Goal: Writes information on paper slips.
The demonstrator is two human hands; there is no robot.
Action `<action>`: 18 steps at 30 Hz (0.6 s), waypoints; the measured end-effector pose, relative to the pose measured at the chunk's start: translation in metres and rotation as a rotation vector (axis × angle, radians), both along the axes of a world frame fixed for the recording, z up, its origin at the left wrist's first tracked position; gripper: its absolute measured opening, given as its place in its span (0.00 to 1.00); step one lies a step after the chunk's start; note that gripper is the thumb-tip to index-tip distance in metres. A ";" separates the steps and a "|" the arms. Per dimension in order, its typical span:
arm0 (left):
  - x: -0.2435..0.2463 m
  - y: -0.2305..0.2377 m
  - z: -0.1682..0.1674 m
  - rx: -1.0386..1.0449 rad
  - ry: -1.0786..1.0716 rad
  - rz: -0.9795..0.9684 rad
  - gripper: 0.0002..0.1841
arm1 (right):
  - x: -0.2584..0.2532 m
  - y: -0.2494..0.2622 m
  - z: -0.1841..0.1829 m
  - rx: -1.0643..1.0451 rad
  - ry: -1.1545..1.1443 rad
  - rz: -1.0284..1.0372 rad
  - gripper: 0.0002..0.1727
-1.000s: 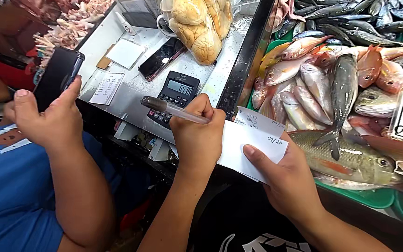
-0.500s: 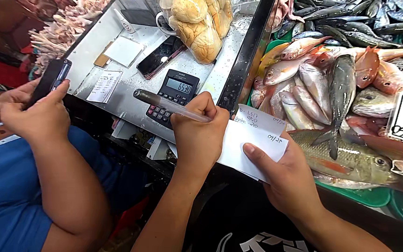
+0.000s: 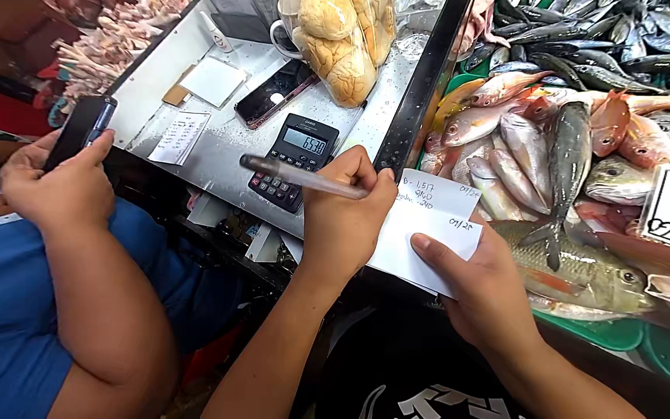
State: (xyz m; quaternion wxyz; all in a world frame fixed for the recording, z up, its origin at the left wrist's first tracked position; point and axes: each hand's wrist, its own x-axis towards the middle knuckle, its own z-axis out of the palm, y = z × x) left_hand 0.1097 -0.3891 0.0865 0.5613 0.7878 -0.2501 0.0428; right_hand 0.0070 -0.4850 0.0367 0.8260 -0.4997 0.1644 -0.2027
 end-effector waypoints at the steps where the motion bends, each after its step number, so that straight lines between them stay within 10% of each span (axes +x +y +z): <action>1: 0.000 -0.001 0.001 0.026 0.012 0.021 0.19 | 0.000 0.000 0.000 -0.002 -0.003 -0.001 0.16; 18: -0.006 -0.006 -0.002 0.153 -0.131 0.054 0.20 | -0.003 -0.001 -0.003 -0.017 -0.043 0.023 0.16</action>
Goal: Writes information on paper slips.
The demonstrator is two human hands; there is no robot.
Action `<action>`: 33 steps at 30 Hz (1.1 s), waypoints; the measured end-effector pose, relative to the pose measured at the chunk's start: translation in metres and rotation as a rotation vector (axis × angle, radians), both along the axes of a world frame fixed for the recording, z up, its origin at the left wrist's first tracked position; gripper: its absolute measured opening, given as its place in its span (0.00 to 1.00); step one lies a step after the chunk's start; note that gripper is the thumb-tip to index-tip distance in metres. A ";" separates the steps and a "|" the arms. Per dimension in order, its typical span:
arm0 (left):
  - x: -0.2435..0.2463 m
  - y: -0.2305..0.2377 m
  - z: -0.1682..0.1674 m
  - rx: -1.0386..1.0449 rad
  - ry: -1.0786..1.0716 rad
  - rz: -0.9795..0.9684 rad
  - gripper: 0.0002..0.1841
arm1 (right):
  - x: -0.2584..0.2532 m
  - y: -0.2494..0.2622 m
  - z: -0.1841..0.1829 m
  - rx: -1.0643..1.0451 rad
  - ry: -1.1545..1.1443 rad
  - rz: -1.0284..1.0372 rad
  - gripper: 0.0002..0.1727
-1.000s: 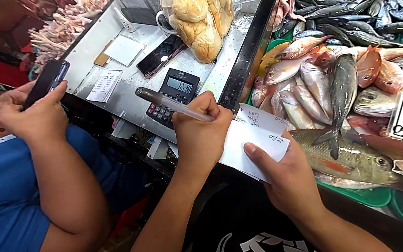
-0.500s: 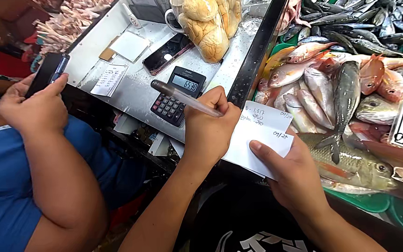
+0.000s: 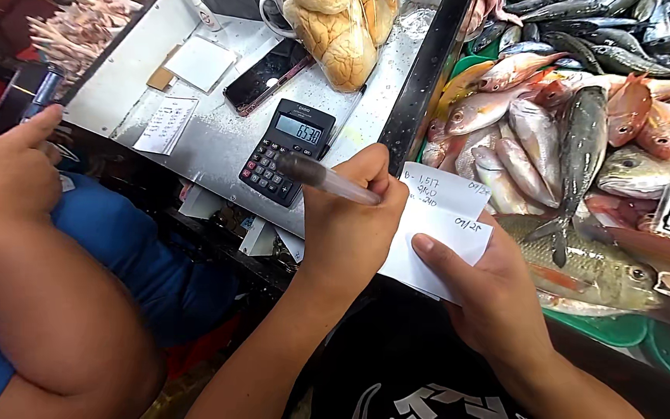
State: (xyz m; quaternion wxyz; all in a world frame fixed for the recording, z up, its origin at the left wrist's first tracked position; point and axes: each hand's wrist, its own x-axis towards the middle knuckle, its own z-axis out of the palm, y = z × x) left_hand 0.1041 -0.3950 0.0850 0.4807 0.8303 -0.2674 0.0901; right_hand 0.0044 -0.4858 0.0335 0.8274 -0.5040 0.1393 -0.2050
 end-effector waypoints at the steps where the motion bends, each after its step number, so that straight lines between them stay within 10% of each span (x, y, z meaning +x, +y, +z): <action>1: 0.000 0.001 0.000 -0.008 0.012 -0.003 0.20 | 0.000 0.000 0.000 -0.001 0.001 0.002 0.15; 33: 0.001 -0.001 0.002 -0.027 0.009 -0.069 0.19 | -0.001 -0.001 0.001 -0.047 -0.001 0.003 0.16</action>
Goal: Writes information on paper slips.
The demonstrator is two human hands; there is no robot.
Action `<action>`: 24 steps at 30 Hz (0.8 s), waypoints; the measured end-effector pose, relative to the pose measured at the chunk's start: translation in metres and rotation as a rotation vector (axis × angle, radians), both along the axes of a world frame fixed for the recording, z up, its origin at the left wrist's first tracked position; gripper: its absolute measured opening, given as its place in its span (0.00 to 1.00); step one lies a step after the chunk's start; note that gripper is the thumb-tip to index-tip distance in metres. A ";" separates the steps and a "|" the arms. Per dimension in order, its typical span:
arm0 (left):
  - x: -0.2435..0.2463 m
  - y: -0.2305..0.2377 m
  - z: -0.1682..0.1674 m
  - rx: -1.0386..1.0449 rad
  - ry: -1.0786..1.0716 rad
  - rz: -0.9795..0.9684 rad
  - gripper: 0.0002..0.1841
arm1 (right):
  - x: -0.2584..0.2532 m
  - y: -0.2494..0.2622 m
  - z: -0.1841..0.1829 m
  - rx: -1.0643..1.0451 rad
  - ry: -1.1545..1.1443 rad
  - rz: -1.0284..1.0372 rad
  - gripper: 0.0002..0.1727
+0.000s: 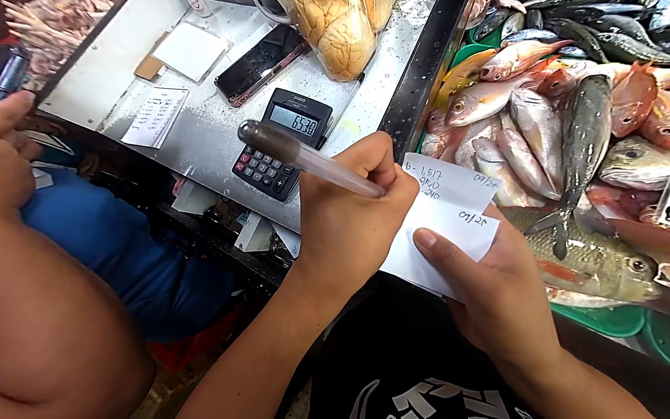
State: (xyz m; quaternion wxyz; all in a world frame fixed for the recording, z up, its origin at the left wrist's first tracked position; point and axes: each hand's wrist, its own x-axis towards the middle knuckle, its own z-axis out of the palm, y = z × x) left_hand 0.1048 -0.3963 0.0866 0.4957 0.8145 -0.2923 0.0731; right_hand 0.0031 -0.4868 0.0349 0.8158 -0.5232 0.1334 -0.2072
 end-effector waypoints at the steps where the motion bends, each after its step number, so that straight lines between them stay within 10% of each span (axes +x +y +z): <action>1: 0.000 -0.001 0.000 0.014 -0.010 0.004 0.18 | 0.000 0.000 0.000 -0.002 0.002 -0.002 0.16; 24: 0.001 0.001 -0.001 0.002 0.011 -0.057 0.19 | 0.000 0.001 -0.002 0.014 -0.017 0.001 0.16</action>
